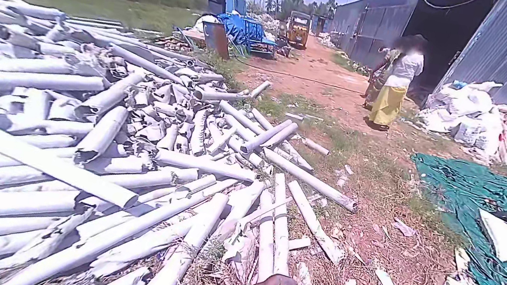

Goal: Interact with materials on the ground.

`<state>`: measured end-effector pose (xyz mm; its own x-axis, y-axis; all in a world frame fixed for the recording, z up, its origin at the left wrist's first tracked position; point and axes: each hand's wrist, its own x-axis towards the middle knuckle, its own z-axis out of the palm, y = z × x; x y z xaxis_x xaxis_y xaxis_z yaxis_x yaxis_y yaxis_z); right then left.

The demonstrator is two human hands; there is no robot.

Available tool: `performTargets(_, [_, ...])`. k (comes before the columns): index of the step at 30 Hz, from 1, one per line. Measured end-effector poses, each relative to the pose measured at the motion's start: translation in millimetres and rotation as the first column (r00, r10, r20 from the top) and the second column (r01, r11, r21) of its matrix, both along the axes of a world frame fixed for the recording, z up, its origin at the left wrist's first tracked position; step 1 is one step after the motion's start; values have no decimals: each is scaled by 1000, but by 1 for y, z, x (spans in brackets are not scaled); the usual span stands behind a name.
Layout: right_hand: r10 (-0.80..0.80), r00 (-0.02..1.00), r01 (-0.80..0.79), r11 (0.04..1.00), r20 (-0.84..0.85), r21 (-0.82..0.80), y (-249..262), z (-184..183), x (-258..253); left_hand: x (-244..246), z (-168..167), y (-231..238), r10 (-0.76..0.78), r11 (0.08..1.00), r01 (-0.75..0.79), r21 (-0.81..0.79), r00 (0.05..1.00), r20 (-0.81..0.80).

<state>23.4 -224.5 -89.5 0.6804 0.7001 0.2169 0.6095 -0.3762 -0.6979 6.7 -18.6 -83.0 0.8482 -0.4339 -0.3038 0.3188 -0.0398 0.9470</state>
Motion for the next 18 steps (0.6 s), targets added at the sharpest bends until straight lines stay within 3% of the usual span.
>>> performTargets(14, [99,992,-88,987,81,-138,8,-1,5,0,-3,2,3,996,0,93,1000,-29])
performTargets(18, [97,978,-74,989,187,-127,11,-6,4,0,-4,1,19,994,-15,108,999,-43])
